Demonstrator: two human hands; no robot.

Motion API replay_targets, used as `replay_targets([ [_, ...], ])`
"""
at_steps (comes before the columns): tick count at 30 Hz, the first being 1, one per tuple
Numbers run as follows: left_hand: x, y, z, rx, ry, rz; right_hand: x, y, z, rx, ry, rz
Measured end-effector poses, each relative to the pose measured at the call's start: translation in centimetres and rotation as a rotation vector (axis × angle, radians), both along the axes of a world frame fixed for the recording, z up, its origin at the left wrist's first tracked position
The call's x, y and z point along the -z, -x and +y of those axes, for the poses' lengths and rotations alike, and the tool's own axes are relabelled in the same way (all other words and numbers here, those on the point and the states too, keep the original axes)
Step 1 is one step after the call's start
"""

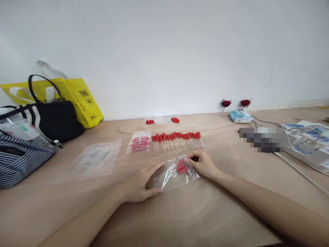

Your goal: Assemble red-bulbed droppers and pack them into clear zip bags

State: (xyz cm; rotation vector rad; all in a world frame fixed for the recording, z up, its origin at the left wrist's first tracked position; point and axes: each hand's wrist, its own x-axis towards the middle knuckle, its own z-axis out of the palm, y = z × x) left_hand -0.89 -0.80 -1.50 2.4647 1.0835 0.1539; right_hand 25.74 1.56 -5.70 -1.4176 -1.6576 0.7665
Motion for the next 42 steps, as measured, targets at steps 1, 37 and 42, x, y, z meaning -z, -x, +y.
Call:
replay_targets([
  [1, 0.0, 0.0, 0.0, 0.000, -0.002, 0.002, -0.2, 0.1, -0.1, 0.023, 0.000, -0.023],
  [37, -1.2, -0.5, -0.6, -0.006, 0.029, -0.004, -2.6, -5.5, 11.2, 0.468, 0.157, -0.030],
  [42, -0.7, -0.2, -0.4, 0.000, 0.026, -0.001, -3.2, -5.6, 7.9, 0.258, 0.110, 0.321],
])
